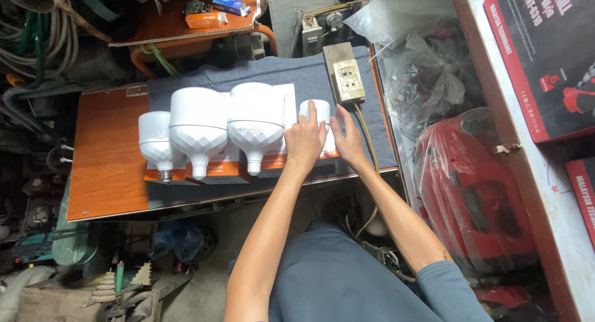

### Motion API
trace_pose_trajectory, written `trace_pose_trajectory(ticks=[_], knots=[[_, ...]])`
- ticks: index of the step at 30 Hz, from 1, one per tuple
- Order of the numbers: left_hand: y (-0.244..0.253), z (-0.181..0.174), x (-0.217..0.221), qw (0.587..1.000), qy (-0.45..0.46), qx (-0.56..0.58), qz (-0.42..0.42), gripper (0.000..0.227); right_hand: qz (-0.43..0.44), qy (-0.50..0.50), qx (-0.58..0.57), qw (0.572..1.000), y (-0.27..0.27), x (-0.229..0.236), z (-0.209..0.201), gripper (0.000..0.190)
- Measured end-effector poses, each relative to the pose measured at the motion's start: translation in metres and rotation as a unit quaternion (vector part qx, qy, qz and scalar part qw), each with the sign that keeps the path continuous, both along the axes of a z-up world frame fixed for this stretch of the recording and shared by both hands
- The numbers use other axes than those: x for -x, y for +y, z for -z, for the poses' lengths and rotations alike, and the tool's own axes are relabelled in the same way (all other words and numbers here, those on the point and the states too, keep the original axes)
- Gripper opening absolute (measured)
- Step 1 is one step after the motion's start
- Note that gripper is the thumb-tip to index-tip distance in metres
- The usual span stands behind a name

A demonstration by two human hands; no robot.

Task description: The person repeatedly picks up packaged LED light bulbs from the floor and places them onto a table, stacking them in a row. The task involves walking back and forth between the floor and the table to transfer the items.

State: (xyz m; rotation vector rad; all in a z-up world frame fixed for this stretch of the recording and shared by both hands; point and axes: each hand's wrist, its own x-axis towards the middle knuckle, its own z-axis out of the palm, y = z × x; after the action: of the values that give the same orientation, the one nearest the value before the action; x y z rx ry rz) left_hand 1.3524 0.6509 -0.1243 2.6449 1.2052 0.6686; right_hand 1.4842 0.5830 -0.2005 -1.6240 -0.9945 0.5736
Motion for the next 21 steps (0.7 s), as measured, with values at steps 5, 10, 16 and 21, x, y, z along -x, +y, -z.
trace_pose_trajectory(ticks=[5,10,16,21], knots=[[0.000,-0.008,0.004,1.000,0.003,0.000,0.005,0.068,-0.019,-0.041,0.048,0.998,-0.003,-0.002,-0.020,0.057],[0.000,-0.015,0.011,1.000,0.002,-0.013,0.014,0.068,-0.046,-0.120,0.020,0.992,-0.003,-0.001,-0.041,0.053],[-0.008,-0.044,0.011,0.994,0.017,-0.102,0.027,0.069,-0.059,-0.168,-0.026,0.984,-0.006,0.014,-0.096,0.048],[-0.011,-0.101,0.042,0.990,0.078,-0.117,0.019,0.085,-0.076,-0.232,-0.053,0.968,-0.007,0.033,-0.149,0.056]])
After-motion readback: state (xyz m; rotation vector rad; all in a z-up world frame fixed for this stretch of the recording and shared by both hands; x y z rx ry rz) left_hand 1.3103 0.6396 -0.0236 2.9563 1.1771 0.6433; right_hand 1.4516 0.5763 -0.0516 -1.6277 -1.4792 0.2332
